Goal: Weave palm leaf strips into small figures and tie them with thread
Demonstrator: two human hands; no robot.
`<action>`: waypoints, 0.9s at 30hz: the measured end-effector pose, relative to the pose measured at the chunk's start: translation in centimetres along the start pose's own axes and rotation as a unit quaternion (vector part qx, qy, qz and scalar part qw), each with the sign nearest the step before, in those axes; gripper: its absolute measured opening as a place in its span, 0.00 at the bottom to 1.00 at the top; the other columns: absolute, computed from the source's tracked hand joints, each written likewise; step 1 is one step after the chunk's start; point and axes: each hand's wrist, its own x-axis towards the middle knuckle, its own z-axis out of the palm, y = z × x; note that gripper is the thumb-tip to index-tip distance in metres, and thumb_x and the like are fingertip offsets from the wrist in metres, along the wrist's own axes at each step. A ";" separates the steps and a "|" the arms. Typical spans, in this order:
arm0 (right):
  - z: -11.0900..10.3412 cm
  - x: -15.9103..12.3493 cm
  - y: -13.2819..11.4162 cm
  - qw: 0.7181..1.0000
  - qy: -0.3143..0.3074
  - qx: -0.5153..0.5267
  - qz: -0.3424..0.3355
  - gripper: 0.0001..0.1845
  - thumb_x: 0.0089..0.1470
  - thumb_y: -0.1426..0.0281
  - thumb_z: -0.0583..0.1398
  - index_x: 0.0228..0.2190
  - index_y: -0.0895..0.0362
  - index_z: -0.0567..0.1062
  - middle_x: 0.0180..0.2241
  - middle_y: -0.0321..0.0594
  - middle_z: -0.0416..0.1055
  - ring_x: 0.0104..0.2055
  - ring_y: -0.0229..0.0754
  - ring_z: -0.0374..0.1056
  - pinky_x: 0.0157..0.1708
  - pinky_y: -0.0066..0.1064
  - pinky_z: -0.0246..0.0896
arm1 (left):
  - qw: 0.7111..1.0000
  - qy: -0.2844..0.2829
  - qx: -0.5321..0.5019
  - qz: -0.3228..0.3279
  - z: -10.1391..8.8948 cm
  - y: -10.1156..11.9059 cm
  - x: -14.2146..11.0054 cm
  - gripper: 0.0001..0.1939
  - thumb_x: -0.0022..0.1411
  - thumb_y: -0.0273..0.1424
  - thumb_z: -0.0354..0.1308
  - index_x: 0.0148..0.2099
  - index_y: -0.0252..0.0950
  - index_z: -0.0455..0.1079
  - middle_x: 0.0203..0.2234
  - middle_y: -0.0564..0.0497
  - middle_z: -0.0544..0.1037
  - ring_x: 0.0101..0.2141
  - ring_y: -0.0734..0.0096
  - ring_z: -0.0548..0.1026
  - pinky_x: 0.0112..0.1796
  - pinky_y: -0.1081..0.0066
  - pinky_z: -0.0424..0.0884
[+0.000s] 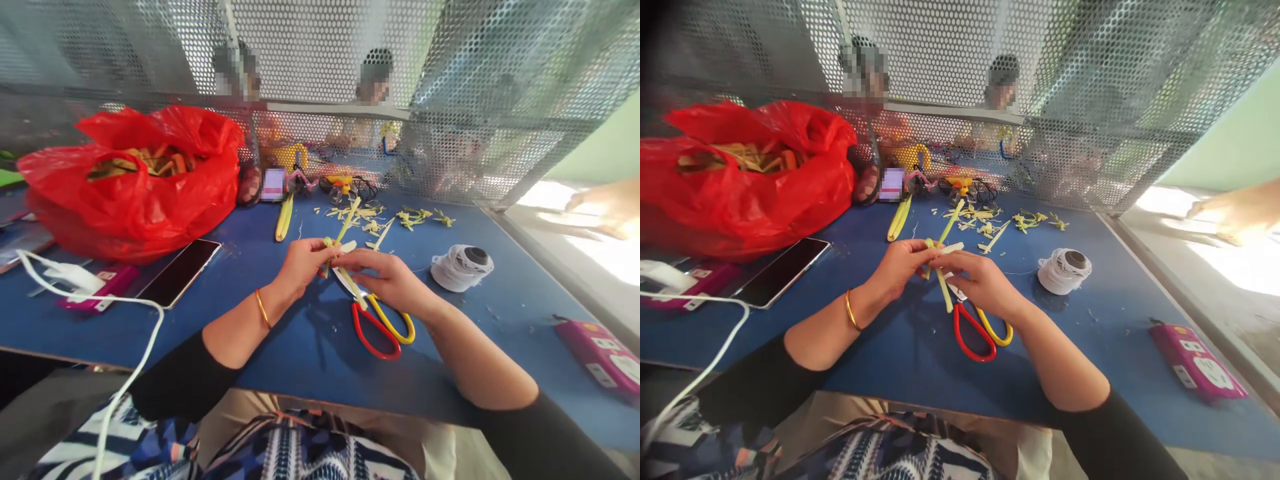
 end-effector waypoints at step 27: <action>1.5 0.4 1.0 0.936 0.152 -0.282 0.150 0.11 0.57 0.73 0.55 0.23 0.54 0.64 0.26 0.38 0.72 0.27 0.38 0.62 0.28 0.30 0.46 | 0.998 -0.054 -0.017 -0.014 1.4 -1.4 -0.9 0.14 0.38 0.32 0.74 0.31 0.35 0.78 0.22 0.52 0.79 0.26 0.73 0.73 0.32 0.72 0.68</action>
